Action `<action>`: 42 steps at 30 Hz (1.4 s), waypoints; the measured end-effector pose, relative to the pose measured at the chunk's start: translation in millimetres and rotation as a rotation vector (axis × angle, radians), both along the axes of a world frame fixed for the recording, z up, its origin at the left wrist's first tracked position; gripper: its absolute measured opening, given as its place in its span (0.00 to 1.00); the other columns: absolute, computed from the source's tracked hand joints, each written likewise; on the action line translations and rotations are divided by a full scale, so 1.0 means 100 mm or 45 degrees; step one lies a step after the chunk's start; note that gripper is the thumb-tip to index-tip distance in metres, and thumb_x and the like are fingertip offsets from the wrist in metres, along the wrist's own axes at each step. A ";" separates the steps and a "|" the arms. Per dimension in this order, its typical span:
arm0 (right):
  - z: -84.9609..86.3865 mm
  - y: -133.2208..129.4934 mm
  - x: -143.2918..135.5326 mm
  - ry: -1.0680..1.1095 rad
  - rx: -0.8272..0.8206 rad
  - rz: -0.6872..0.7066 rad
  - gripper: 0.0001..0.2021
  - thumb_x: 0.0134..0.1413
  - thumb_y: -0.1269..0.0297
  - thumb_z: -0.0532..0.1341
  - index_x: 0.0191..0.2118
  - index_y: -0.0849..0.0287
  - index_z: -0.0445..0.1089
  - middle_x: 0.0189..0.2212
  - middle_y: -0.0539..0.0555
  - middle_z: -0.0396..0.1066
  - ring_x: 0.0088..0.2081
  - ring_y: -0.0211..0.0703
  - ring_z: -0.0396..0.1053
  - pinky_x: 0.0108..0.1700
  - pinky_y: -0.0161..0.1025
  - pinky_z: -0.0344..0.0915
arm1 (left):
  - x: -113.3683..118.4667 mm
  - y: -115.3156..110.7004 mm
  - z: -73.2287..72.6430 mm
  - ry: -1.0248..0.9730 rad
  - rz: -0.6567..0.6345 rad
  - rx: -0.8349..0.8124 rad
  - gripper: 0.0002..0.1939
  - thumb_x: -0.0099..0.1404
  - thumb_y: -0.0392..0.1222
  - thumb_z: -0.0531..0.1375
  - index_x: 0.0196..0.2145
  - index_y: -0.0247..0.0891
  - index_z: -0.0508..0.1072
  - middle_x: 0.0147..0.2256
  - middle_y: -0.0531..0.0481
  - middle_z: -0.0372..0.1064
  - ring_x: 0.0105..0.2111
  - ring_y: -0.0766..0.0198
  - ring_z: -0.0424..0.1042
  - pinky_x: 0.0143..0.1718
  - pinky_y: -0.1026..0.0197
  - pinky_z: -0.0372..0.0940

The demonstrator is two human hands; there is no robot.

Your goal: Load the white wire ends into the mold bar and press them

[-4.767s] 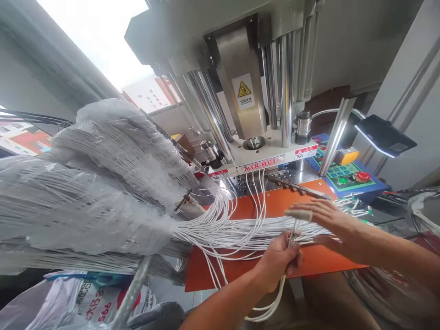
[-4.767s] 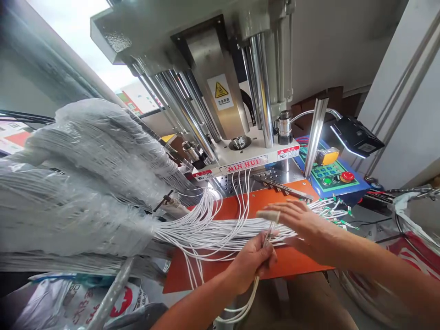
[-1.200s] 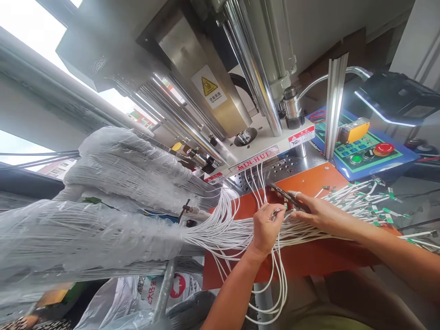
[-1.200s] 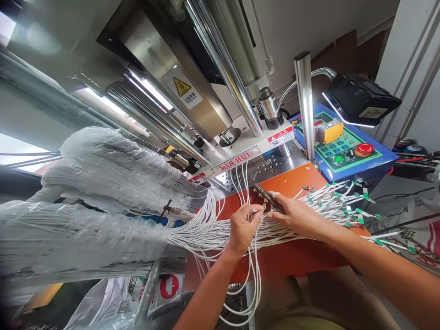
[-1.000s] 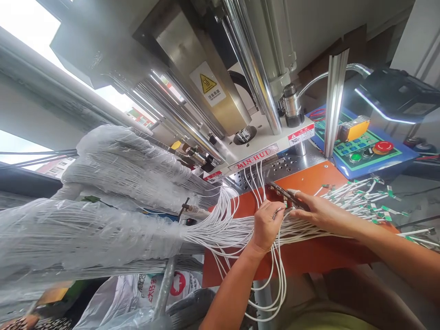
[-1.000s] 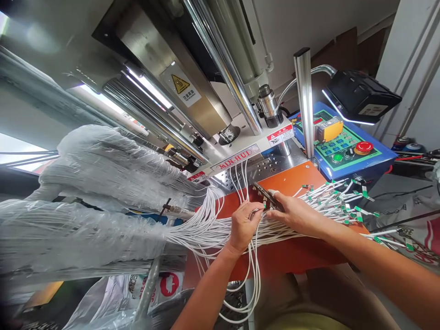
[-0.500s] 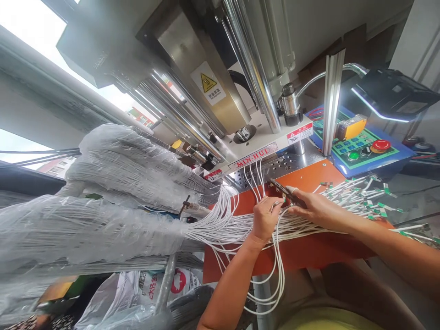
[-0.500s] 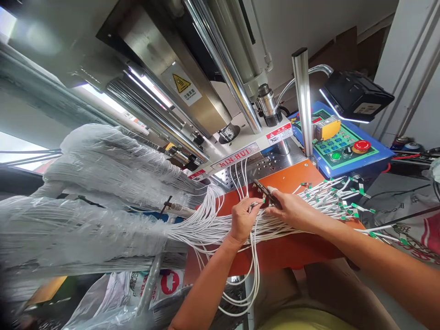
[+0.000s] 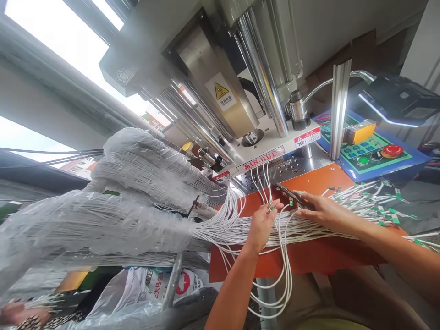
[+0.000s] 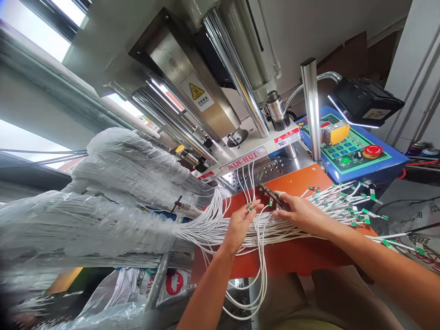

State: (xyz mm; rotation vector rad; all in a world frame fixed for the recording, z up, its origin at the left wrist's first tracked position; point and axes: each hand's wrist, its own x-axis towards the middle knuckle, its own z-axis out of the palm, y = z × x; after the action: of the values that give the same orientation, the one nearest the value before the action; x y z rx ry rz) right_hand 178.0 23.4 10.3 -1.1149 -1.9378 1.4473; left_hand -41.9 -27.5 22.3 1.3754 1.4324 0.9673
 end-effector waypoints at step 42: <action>0.11 0.01 0.00 -0.067 0.056 0.014 0.21 0.54 0.48 0.57 0.50 0.54 0.67 0.39 0.52 0.75 0.41 0.51 0.70 0.44 0.43 0.65 | 0.07 0.45 -0.29 0.762 -0.078 0.832 0.06 0.61 0.31 0.61 0.32 0.39 0.77 0.29 0.50 0.76 0.30 0.64 0.73 0.35 0.62 0.68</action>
State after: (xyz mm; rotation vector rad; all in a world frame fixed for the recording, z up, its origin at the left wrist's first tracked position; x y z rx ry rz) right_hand 178.2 24.2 21.2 -1.1350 -2.0050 1.3875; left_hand -34.6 17.4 -6.7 2.3253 1.5403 1.0864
